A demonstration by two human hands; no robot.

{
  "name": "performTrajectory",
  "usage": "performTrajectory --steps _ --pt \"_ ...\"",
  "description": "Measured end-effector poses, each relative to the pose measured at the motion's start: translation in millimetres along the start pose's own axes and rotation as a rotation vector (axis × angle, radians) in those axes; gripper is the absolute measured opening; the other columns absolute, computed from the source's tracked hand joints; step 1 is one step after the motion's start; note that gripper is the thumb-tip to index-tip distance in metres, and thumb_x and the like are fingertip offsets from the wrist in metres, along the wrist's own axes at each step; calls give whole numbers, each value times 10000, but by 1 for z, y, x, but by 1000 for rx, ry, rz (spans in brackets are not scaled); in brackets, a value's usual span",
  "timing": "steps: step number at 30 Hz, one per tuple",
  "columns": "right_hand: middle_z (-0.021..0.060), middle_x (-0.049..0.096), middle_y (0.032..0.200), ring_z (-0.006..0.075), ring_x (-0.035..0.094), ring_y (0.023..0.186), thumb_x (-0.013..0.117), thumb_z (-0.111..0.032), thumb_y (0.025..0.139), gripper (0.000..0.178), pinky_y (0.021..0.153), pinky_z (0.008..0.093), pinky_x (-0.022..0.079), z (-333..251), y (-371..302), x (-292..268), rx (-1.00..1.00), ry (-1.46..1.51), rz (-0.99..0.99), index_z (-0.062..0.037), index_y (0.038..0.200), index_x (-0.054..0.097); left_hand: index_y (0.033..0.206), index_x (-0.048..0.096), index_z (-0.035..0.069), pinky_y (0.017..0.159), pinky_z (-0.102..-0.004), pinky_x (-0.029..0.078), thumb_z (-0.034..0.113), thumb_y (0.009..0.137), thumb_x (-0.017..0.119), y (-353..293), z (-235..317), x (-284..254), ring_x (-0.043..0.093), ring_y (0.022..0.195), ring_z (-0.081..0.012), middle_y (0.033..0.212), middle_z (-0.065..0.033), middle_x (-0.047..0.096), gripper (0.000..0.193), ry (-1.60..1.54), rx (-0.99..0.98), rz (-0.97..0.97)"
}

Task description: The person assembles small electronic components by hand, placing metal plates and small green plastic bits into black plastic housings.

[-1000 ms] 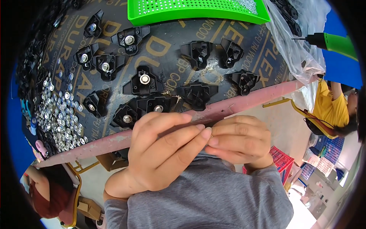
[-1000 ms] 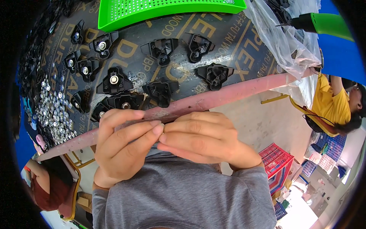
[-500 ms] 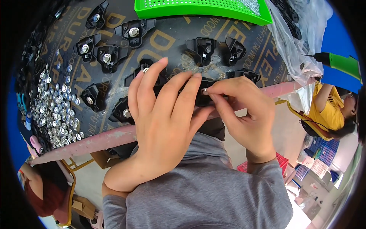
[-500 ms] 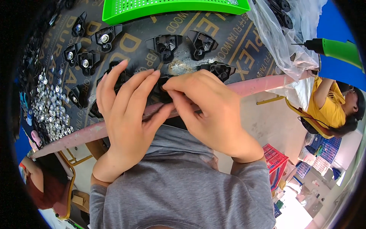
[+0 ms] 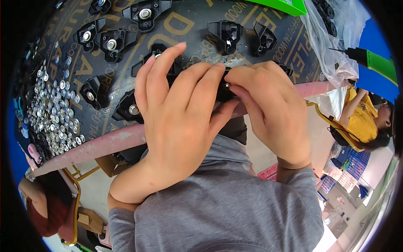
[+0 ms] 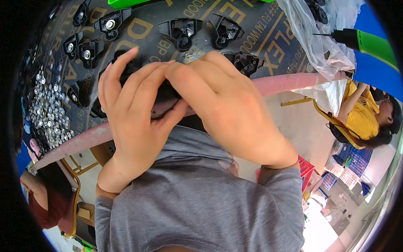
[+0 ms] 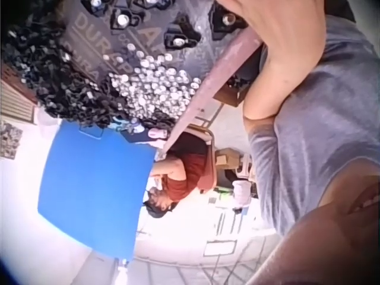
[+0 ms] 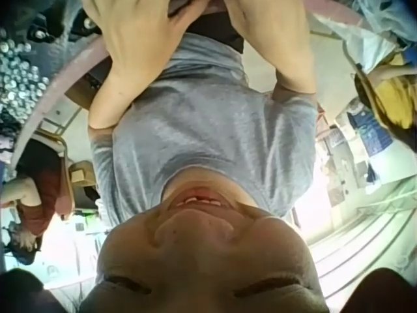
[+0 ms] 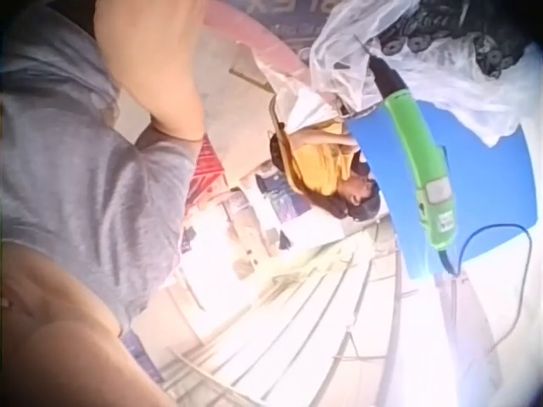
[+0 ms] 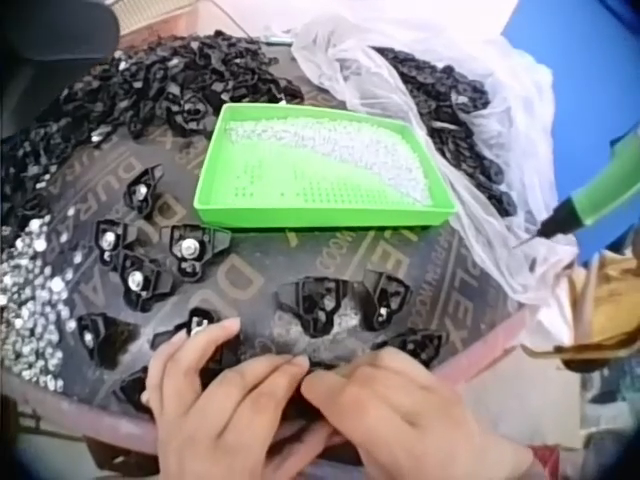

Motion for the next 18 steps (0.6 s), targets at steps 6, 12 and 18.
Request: performTrajectory --steps 6,12,18 --pt "123 650 936 302 614 823 669 -6 676 327 701 367 515 -5 1 -2 -80 -126 -79 16 1002 661 1165 686 96 1091 -483 312 224 657 833 -1 0 1 502 1276 -311 1152 -21 670 544 7 9 14" --pt "109 631 946 295 607 854 669 15 680 298 723 366 513 -5 1 2 -97 -184 -35 0 977 667 1167 678 101 1096 -502 308 222 663 826 -2 0 1 499 1275 -309 1160 -22 659 539 -42 -18 13" --pt "125 602 1027 305 585 930 673 -16 703 340 795 381 504 -10 1 -5 -115 -163 -140 15 1041 646 1161 631 13 1081 -538 355 259 714 757 -6 1 0 497 1245 -347 1142 -115 598 526 -82 -25 70"
Point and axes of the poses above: each hand's wrist, its own y-axis towards the middle knuckle, its own x-axis out of the palm, z = x × y, the point moved 1 cm from there along y, towards the middle knuckle
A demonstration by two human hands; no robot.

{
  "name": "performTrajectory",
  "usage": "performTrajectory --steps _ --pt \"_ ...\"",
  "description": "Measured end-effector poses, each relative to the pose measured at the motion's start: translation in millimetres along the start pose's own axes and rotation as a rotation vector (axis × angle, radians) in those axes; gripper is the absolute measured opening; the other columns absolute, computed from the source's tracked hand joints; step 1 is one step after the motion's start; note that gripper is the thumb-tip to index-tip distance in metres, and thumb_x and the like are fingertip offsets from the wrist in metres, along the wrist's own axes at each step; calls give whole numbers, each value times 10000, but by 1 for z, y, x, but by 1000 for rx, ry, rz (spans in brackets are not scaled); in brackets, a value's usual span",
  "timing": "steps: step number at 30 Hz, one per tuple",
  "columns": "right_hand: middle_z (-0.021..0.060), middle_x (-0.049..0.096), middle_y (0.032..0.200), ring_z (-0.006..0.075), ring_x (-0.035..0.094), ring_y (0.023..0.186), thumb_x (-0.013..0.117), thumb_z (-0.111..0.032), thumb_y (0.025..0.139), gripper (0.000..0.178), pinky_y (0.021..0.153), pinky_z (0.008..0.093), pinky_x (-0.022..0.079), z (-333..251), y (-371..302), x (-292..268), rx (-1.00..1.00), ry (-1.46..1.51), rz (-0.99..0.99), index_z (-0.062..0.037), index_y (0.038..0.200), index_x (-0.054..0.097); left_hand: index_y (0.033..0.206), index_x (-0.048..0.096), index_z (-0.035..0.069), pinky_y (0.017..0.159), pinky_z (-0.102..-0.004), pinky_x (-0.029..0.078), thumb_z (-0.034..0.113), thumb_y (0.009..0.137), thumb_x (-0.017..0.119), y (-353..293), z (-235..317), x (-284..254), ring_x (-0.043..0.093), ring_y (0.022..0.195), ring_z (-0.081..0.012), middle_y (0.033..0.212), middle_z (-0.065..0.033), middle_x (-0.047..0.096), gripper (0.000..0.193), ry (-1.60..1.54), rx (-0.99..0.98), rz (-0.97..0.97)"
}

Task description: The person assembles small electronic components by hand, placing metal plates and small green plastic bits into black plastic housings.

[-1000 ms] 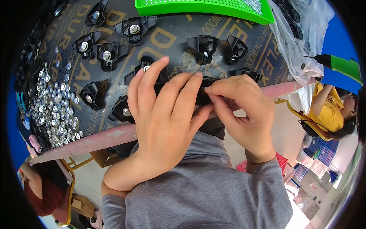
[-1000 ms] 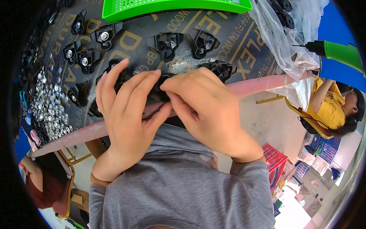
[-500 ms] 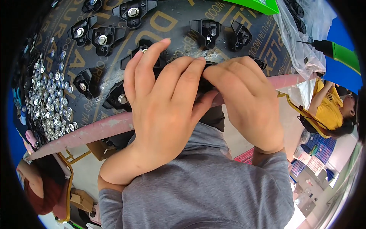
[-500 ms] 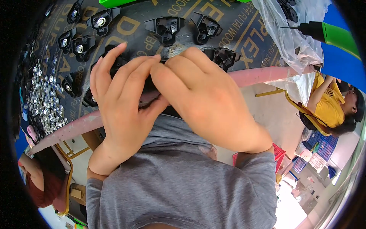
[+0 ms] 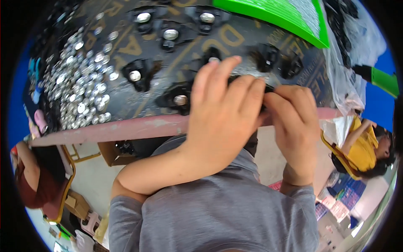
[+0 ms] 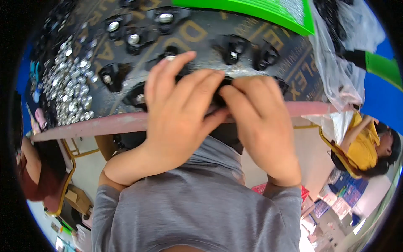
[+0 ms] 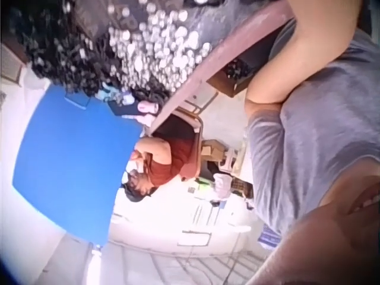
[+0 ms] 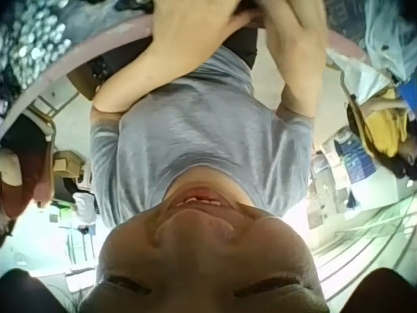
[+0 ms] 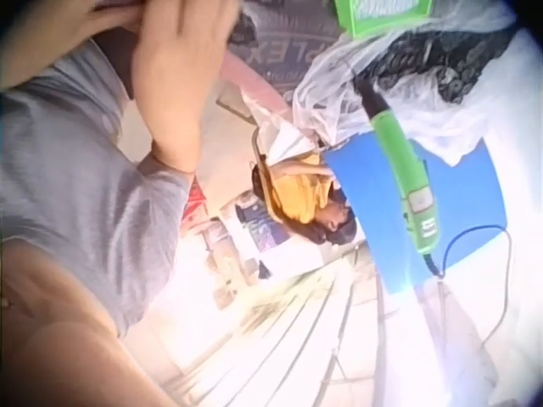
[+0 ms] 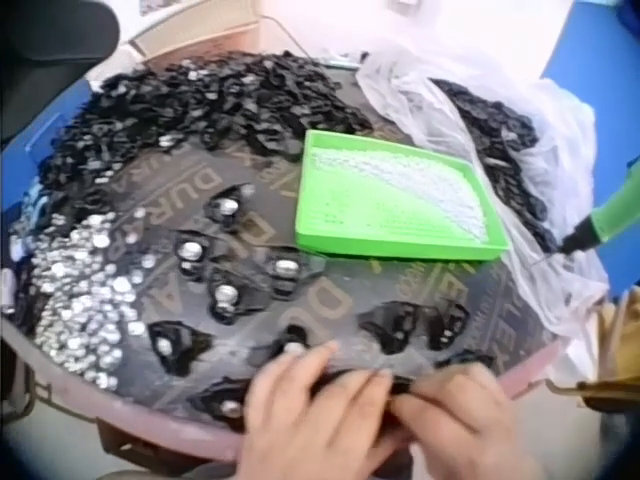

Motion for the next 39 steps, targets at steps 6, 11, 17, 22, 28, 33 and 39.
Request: performTrajectory --steps 6,11,17,22,28,33,39 --pt "130 631 851 275 615 824 734 139 682 222 737 337 491 -18 -5 -10 212 -17 324 34 868 675 1173 622 34 1060 -499 381 226 768 696 -8 -17 -51 526 1182 -319 1123 -112 581 455 53 -31 161" --pt "121 632 826 252 601 775 742 137 699 228 702 333 488 -20 -12 6 245 137 383 23 885 677 1045 682 77 868 -408 426 117 736 798 -32 -93 -138 566 994 -307 1018 -69 647 332 449 -348 162" --pt "101 645 824 263 612 769 787 85 690 243 695 350 497 -55 22 17 29 230 261 -6 894 690 938 708 91 813 -397 431 142 741 816 -45 -129 -147 554 900 -289 934 -60 643 230 336 -459 165" --pt "94 653 856 258 615 765 812 37 691 279 658 342 502 -72 40 31 -138 363 191 -7 945 706 891 682 71 784 -392 432 125 745 811 -43 -137 -144 538 851 -286 903 -59 625 202 328 -395 177" --pt "111 643 924 274 614 784 774 47 699 291 668 356 516 -83 50 48 -217 467 114 16 977 694 907 665 45 733 -359 477 33 763 774 -47 -135 -147 593 817 -249 848 -73 647 181 112 -577 213" --pt "122 642 931 295 617 805 770 49 716 316 684 359 520 -89 56 58 -256 586 97 14 1016 680 894 664 21 720 -303 494 -24 786 740 -50 -133 -153 612 779 -200 836 -69 652 140 10 -540 296" --pt "119 660 985 212 651 792 781 37 783 282 681 304 536 -99 73 56 -50 912 216 9 1046 682 950 586 20 745 -292 479 -64 849 700 -55 -106 -143 573 806 -166 936 -117 601 174 -983 -241 435"
Point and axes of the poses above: each hand's wrist, its own y-axis towards the middle knuckle, its own x-axis out of the palm, z = x × y, the point moved 1 cm from there along y, towards the middle knuckle
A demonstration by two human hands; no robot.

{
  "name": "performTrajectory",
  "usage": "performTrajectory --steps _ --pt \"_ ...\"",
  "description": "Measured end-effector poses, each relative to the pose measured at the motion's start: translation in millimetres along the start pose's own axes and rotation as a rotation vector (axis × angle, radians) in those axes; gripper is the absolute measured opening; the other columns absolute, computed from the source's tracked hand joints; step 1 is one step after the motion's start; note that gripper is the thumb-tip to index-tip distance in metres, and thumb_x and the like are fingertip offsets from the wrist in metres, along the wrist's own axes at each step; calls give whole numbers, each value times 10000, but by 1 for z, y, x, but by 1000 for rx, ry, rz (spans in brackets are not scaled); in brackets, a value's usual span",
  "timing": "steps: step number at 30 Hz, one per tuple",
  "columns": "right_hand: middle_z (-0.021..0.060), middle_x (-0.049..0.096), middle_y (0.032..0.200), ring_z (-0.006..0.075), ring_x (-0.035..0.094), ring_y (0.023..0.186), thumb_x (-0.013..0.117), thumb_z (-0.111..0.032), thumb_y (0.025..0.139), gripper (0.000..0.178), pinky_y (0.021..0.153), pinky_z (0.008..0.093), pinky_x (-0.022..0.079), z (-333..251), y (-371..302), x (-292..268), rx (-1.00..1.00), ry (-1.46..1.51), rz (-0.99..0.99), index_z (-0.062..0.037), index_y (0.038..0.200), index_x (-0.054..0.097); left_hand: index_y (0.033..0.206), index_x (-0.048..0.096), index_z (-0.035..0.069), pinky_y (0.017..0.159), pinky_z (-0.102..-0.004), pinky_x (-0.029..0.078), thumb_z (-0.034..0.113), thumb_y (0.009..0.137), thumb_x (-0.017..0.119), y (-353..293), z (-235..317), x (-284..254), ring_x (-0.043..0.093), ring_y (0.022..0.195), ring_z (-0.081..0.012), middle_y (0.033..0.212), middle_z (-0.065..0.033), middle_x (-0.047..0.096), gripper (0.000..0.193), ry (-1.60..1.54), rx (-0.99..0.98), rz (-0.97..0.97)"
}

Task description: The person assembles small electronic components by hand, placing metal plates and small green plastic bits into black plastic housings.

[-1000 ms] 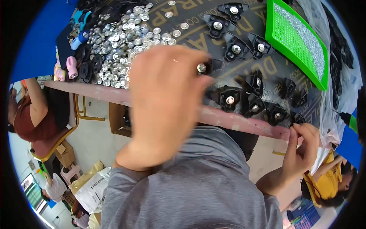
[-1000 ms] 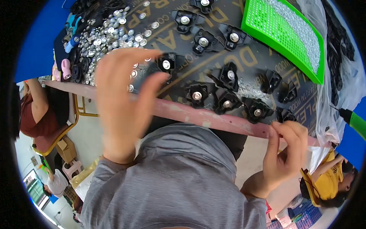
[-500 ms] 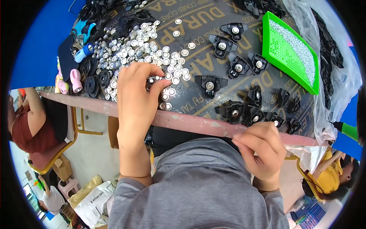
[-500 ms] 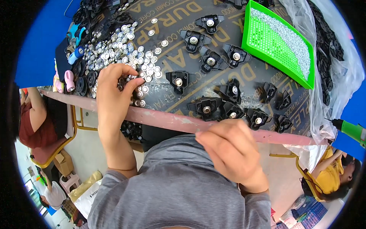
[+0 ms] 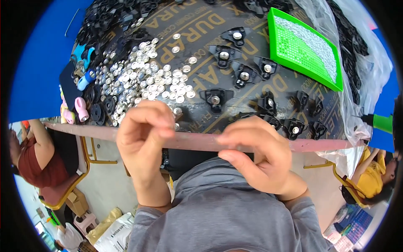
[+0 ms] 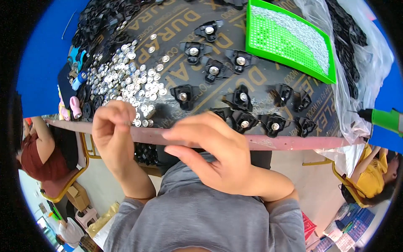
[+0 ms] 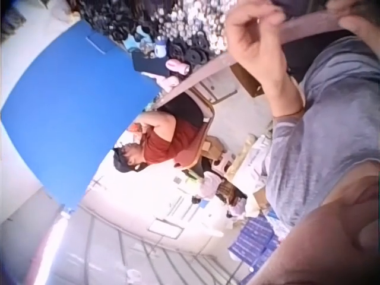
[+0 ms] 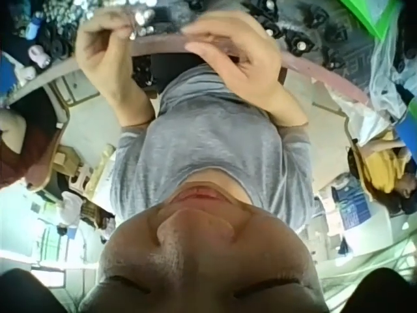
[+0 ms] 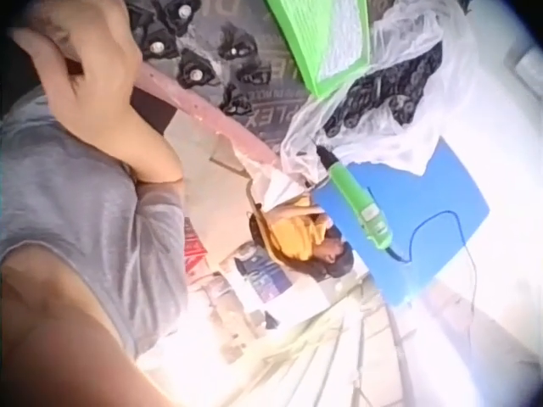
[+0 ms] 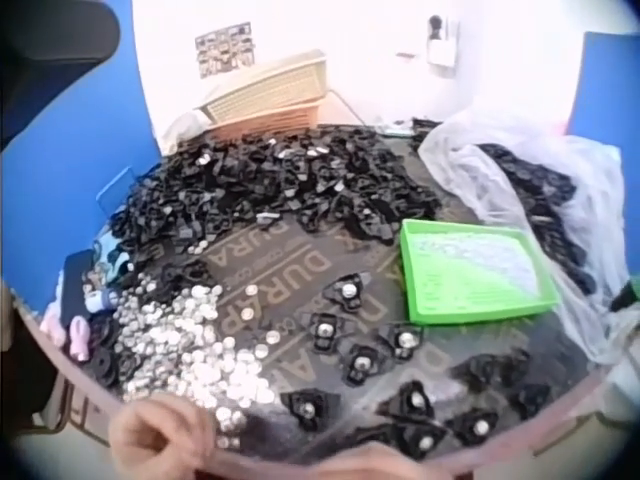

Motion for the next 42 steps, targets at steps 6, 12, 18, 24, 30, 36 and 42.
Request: performTrajectory --steps 6,12,18,24,30,36,42 --pt "119 661 1005 178 677 852 762 60 810 197 673 275 577 4 3 -1 -30 257 134 14 979 672 937 556 46 722 -314 492 29 863 752 -13 -17 53 569 779 -181 906 -82 557 210 -302 -38 -56" --pt "117 674 971 197 676 837 762 60 800 191 676 281 557 5 -10 -19 -29 194 219 9 964 677 970 586 63 659 -332 505 28 877 741 -15 -28 79 584 756 -176 936 -82 572 184 -152 127 -82" --pt "118 679 946 232 668 840 759 56 789 200 703 301 532 5 -22 -36 -44 148 272 -1 964 680 916 633 72 656 -345 510 59 820 803 -16 -31 98 606 754 -188 920 -63 588 196 -90 128 -99" --pt "143 640 1034 285 638 885 725 61 795 219 754 345 517 12 -45 -62 -13 98 249 10 993 646 949 669 51 753 -337 534 17 821 789 -27 -22 111 629 826 -202 937 -89 607 178 -82 -182 -220" --pt "178 608 1148 334 621 931 634 -81 828 256 759 390 517 18 -68 -89 -309 -443 165 77 1028 620 1021 631 -1 874 -289 500 -41 888 691 -25 -22 139 619 933 -184 1040 -112 615 151 -513 -832 -234" --pt "182 624 1126 310 633 928 640 -91 803 236 734 386 512 16 -75 -113 -371 -514 105 57 987 626 1074 567 -3 872 -304 508 -43 908 668 -26 -31 153 639 938 -197 1034 -129 622 199 -571 -843 -266" --pt "161 602 1121 299 598 951 693 -10 757 155 870 385 465 6 -59 -176 114 -597 268 -24 891 615 1129 619 8 780 -301 515 -62 887 661 -10 -30 162 631 864 -208 992 -112 617 255 -9 -432 -512"
Point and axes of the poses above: each hand's wrist, its own y-axis towards the middle knuckle, its own x-axis out of the palm, z = x × y, the point moved 1 cm from there along y, towards the middle knuckle
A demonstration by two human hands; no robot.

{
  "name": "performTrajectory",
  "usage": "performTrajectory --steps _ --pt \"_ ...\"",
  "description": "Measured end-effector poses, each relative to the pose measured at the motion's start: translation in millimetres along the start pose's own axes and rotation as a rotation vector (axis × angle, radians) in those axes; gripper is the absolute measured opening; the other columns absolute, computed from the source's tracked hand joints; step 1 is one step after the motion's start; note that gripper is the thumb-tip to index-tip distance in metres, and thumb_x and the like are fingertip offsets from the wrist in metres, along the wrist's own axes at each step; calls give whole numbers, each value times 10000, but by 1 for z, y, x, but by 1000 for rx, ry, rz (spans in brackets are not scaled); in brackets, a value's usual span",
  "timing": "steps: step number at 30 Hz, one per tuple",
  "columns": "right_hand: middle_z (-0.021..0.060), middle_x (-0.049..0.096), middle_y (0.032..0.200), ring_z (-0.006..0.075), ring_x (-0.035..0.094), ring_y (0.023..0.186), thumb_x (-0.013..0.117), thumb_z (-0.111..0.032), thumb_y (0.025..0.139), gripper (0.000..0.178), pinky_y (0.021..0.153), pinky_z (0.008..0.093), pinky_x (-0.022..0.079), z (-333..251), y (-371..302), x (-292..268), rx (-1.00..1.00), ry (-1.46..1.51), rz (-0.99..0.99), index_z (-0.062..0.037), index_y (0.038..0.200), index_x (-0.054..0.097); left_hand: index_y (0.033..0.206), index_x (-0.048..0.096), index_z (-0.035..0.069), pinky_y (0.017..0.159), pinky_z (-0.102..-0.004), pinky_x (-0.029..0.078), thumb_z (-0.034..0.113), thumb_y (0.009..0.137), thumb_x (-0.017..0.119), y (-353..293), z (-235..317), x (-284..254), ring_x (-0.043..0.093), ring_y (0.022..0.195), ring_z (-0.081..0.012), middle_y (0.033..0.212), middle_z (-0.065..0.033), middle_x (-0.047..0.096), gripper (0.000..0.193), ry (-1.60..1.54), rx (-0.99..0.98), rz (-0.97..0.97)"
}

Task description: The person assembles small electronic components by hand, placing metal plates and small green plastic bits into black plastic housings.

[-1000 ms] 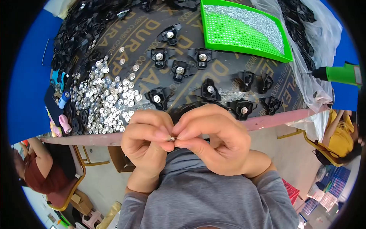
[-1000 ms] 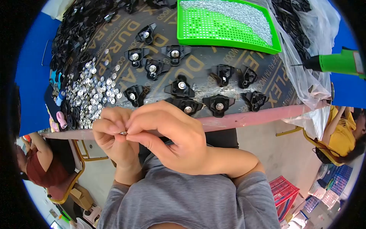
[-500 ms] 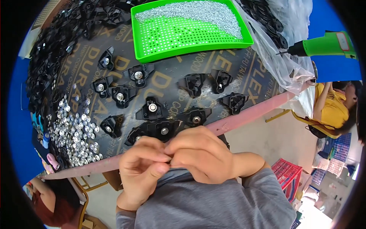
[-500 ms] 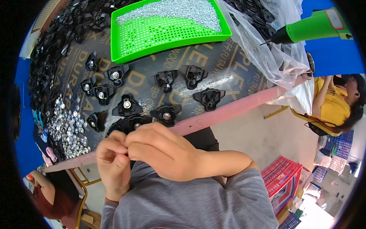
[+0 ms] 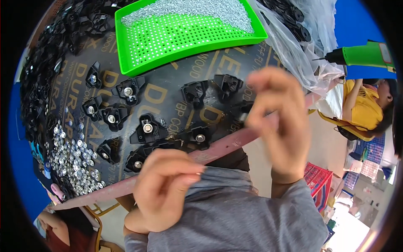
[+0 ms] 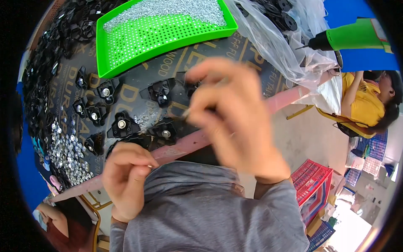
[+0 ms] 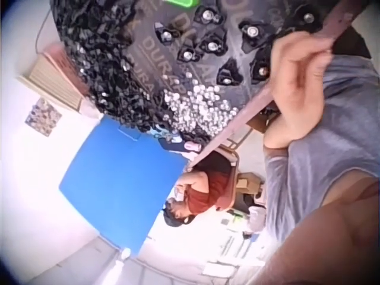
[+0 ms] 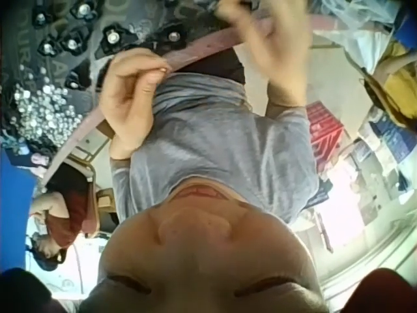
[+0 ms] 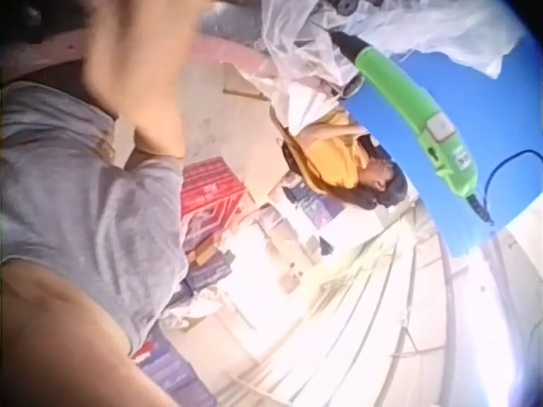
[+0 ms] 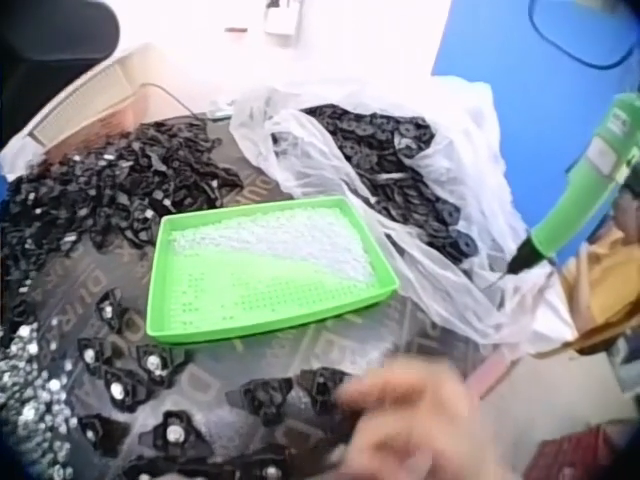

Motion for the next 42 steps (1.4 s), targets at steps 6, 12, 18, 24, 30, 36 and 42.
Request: performTrajectory --steps 6,12,18,24,30,36,42 --pt "135 560 1208 313 522 1096 668 25 796 135 972 382 402 32 -10 -40 245 -87 -280 -45 893 606 1267 616 2 802 -329 502 -86 769 634 0 -9 44 589 974 -255 1043 -103 547 505 463 21 -444" --pt "108 590 1155 255 510 1037 660 -7 818 87 947 346 382 44 -16 -31 223 -46 -347 -42 876 606 1202 630 13 913 -417 485 32 813 644 15 -33 68 542 1131 -312 1047 -108 538 390 726 337 -386" --pt "105 614 1082 253 525 984 676 -4 801 104 902 345 398 45 -17 -30 260 -26 -358 -37 874 610 1126 652 25 994 -487 469 70 829 658 23 -56 80 528 1204 -336 1032 -99 536 301 776 436 -266" --pt "112 603 1119 257 522 983 681 -8 796 103 892 347 396 43 -18 -26 152 -26 -278 -39 869 615 1132 653 26 1003 -499 474 66 826 654 23 -55 81 542 1193 -337 1029 -99 538 308 796 421 -266" --pt "116 603 1134 270 529 988 682 0 784 110 883 345 412 41 -17 -19 143 -70 -266 -41 862 615 1141 652 16 998 -493 478 60 825 649 22 -58 81 547 1189 -339 1031 -107 536 319 810 435 -255" --pt "108 627 1077 270 563 959 706 30 752 160 841 344 447 39 -18 -15 134 -97 -219 -39 873 625 1148 657 9 998 -487 476 49 818 647 23 -58 81 544 1195 -342 1034 -107 539 332 789 430 -260" --pt "101 649 1017 270 600 952 753 12 746 172 826 335 468 33 -23 -13 170 -151 -106 -34 871 645 1108 692 31 888 -390 512 -45 723 681 19 -48 74 600 1077 -307 930 -74 594 393 640 437 -206"
Point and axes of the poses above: each hand's wrist, its own y-axis towards the middle knuckle, its own x-axis out of the palm, z = x × y, the point moved 1 cm from there along y, towards the middle knuckle
